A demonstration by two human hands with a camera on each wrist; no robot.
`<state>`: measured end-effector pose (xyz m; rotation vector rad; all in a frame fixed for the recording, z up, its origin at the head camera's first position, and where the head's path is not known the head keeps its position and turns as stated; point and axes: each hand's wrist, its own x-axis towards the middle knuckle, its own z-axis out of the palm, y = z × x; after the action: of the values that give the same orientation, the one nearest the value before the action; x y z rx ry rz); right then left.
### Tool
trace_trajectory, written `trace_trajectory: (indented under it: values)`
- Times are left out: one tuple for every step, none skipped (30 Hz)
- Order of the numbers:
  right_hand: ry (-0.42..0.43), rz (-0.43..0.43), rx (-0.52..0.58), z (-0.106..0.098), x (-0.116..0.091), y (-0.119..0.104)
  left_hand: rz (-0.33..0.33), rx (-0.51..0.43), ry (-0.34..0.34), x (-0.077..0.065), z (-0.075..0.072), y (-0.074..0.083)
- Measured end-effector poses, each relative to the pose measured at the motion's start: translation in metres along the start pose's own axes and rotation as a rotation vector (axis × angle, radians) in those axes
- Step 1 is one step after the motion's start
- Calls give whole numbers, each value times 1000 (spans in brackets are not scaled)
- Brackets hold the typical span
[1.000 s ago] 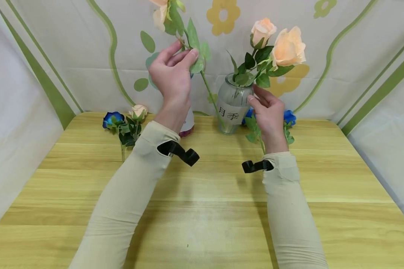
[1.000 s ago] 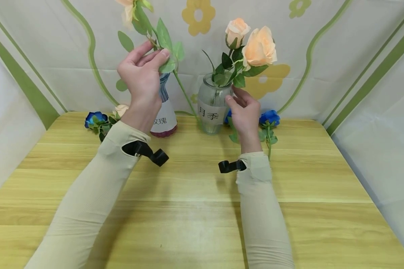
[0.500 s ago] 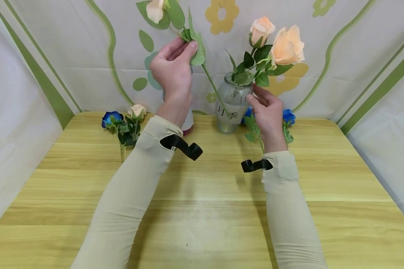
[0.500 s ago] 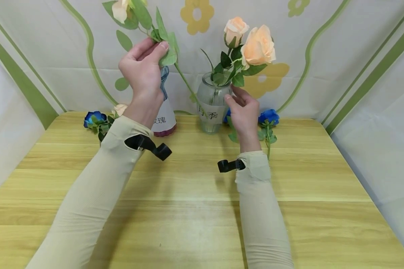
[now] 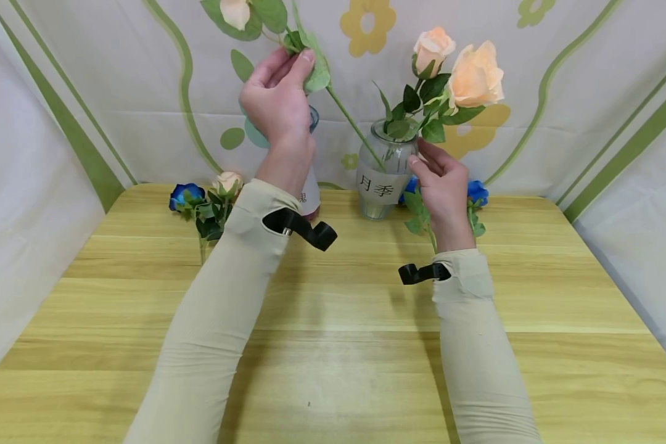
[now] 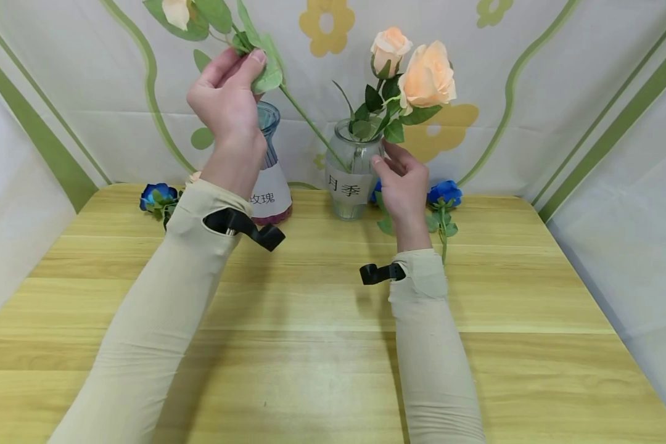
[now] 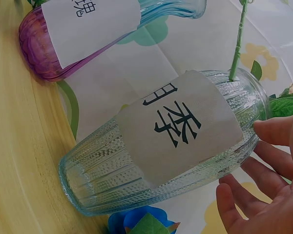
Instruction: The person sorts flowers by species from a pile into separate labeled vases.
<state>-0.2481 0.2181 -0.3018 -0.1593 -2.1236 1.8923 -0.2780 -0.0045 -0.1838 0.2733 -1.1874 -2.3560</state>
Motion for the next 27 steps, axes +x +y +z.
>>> trace_trajectory:
  values:
    - [0,0,0,0,0,0,5,-15,1,1,0,1]
    - [-1,0,0,0,0,0,4,-27,5,1,0,1]
    - [-1,2,-1,0,0,0,3,-38,8,2,0,2]
    - [-2,3,-3,0,0,0,4,-47,10,2,0,3]
    - [-3,4,-5,0,0,0,2,-56,15,2,0,4]
    - [-5,6,-5,0,0,0,2,-68,17,2,0,4]
    - [-5,7,-7,0,0,1,3,-78,21,2,0,5]
    - [-5,9,-8,0,0,0,5,-86,24,1,1,5]
    - [-5,10,-9,-1,0,0,9,-94,27,1,1,5]
    - [-5,10,-9,-1,0,0,12,-102,29,1,2,5]
    - [-5,10,-8,-1,0,0,14,-109,31,1,2,5]
    - [-5,10,-7,-1,0,0,18,-115,35,1,3,4]
    - [-5,9,-8,-1,0,0,20,-118,40,1,3,4]
    - [-4,9,-7,-1,0,0,22,-117,46,1,3,4]
    - [-4,8,-8,-1,0,0,22,-122,51,1,3,4]
    - [-4,7,-7,-1,0,1,23,-129,55,1,3,3]
    - [-3,6,-7,-1,0,1,25,-135,61,1,3,3]
    - [-3,7,-7,-1,0,1,29,-143,67,1,3,3]
    - [-2,8,-7,-1,0,1,35,-150,72,1,3,3]
    - [-1,8,-7,-1,0,1,41,-156,76,1,2,3]
    - [-1,8,-7,0,0,1,46,-162,78,1,2,2]
    - [-1,10,-6,0,0,1,50,-162,79,1,3,2]
    - [0,9,-6,0,0,1,52,-155,79,1,3,2]
    - [1,7,-8,0,0,1,52,-144,78,1,4,2]
    - [1,6,-8,0,1,1,49,-125,78,1,5,1]
    - [1,3,-7,0,1,0,48,-106,77,1,6,0]
    - [1,1,-4,0,1,0,49,-83,77,0,7,-1]
